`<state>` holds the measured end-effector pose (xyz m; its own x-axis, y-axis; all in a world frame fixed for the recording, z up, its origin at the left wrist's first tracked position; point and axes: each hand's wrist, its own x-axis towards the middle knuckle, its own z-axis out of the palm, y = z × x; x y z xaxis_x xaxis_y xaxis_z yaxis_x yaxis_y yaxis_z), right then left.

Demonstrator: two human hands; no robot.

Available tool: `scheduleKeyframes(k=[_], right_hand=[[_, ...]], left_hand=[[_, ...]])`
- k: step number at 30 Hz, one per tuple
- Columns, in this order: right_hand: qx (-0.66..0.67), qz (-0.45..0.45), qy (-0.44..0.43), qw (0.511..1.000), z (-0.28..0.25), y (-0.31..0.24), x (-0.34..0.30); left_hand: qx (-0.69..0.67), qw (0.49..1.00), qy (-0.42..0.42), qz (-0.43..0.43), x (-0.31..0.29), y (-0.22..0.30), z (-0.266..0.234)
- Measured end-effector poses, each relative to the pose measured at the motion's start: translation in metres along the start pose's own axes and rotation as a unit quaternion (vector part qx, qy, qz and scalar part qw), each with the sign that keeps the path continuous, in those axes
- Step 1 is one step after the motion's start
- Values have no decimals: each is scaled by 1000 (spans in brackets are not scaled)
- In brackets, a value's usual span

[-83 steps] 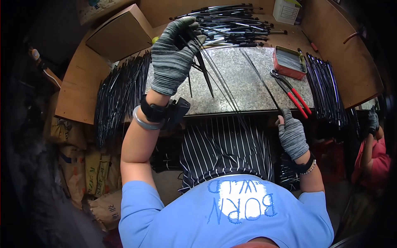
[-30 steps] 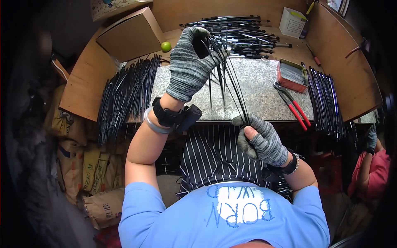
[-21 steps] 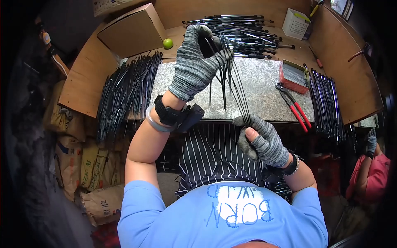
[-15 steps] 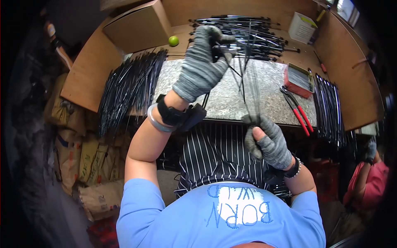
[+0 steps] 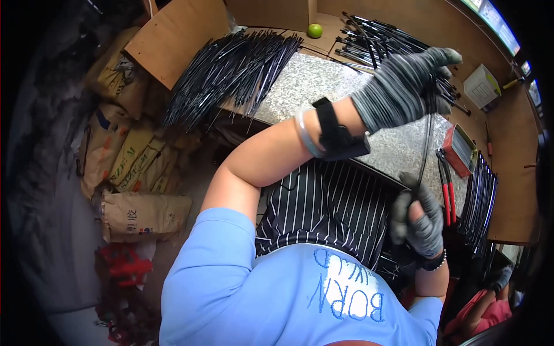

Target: The person gathers umbrella ribs, threads a wire through the rib hinges, and slides them into the slots of an umbrella runner. They then tighten and trim the wire using pliers before setting the assembled frame aside.

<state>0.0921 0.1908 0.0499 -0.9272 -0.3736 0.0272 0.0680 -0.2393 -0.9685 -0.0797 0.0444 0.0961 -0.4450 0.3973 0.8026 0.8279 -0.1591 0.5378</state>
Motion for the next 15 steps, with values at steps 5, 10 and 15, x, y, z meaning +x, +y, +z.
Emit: scheduleKeyframes(k=[5,10,15], right_hand=[[98,-19,89,991,3,-19,12],[72,-99,105,987,10,-20,28],[39,-80,88,992,14,-16,53]], left_hand=[[97,980,107,135,-28,-7,-4],[327,921,170,123,-88,-9,-73],[647,681,25,-342,-168,-30,-217]])
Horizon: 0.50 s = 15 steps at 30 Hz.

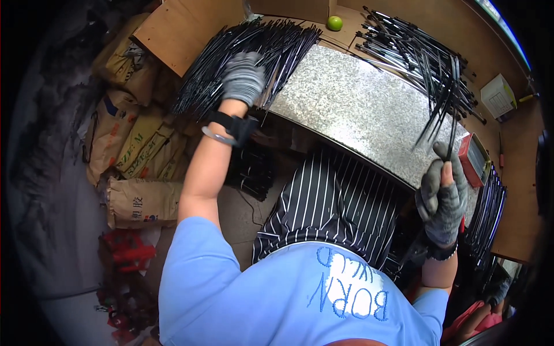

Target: The person gathers umbrella ribs, threads a wire through the rib hinges, and slides them into the slots of an umbrella runner. They then tighten and trim the wire using pliers before setting the assembled frame aside.

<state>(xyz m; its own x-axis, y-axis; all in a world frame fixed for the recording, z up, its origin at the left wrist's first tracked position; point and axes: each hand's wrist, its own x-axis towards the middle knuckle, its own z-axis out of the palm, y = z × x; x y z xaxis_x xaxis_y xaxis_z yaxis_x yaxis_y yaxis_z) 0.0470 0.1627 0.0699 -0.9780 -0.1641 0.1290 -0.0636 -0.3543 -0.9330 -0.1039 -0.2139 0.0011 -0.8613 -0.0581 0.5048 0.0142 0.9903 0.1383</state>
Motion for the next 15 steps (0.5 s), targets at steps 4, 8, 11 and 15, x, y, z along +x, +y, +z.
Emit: scheduleKeyframes(k=[4,8,11,15], right_hand=[[11,26,25,999,5,19,19],[4,25,31,999,8,28,29],[-8,32,6,999,8,34,35],[-71,1,73,995,21,57,46]], left_hand=[[120,974,-156,-116,6,-45,20],[-3,976,-165,-145,10,-62,13],[-201,957,-126,-164,11,-44,-13],[-571,797,-169,-103,-13,50,-73]])
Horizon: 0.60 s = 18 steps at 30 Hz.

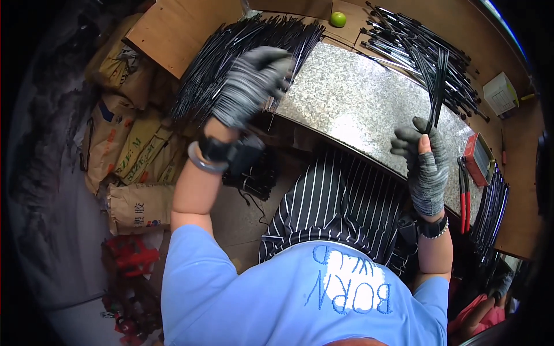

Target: The person gathers umbrella ribs, threads a wire through the rib hinges, and slides them into the slots of an umbrella runner. They then tighten and trim the wire using pliers before setting the assembled frame aside.

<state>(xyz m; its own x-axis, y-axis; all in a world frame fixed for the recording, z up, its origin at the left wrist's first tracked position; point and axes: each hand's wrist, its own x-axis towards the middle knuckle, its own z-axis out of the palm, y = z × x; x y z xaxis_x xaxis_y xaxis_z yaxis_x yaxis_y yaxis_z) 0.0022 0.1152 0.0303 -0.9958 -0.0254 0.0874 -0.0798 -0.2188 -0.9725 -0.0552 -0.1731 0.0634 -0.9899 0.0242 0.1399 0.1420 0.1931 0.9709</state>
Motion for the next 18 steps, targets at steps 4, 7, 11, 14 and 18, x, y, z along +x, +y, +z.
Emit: scheduleKeyframes(k=[4,7,11,14,18], right_hand=[[28,-22,-15,999,23,6,-2],[84,99,3,992,37,1,-12],[76,114,-145,980,2,2,-22],[70,111,-98,987,-1,-6,-29],[69,71,-77,992,-2,-16,-25]], left_hand=[[-292,938,-181,-40,-39,23,85],[-350,922,-165,-12,-42,-1,106],[-185,978,-97,16,-37,-17,101],[297,894,129,309,-34,-45,57],[595,781,42,-182,-42,-63,-13]])
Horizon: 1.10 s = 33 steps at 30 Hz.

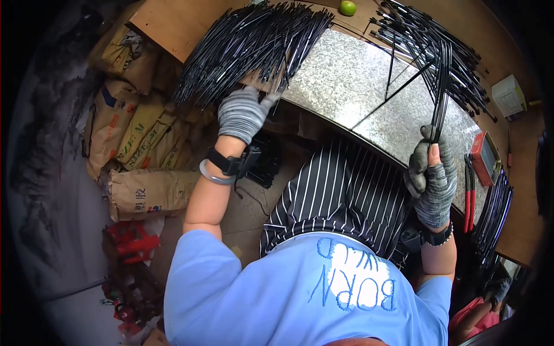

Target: The person gathers umbrella ribs, threads a wire through the rib hinges, and slides them into the slots of an umbrella runner. They then tighten and trim the wire using pliers before setting the assembled frame aside.

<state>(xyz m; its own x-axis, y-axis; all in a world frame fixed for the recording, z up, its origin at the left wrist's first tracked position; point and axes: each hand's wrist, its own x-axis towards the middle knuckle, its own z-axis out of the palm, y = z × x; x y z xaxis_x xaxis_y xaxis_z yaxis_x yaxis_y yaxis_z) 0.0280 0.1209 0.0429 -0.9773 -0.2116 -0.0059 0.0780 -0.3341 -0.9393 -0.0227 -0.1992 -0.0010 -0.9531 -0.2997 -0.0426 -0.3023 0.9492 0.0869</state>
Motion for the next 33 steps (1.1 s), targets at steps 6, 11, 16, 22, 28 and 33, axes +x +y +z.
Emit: scheduleKeyframes(k=[6,11,16,22,28,33], right_hand=[[2,-38,37,999,2,-13,12],[-25,-43,36,998,-1,-18,18],[-38,-65,50,996,-11,-15,20],[-33,-68,49,996,-10,-18,23],[-22,-83,58,995,-22,-16,17],[-44,-87,45,994,-16,-16,9]], left_hand=[[-499,833,-233,-56,7,-18,51],[-668,685,-284,-70,-2,-14,40],[-799,532,-282,16,-62,27,5],[-803,496,-330,-18,-110,52,-6],[-712,580,-364,154,-164,66,-59],[-630,588,-449,236,-171,95,-41]])
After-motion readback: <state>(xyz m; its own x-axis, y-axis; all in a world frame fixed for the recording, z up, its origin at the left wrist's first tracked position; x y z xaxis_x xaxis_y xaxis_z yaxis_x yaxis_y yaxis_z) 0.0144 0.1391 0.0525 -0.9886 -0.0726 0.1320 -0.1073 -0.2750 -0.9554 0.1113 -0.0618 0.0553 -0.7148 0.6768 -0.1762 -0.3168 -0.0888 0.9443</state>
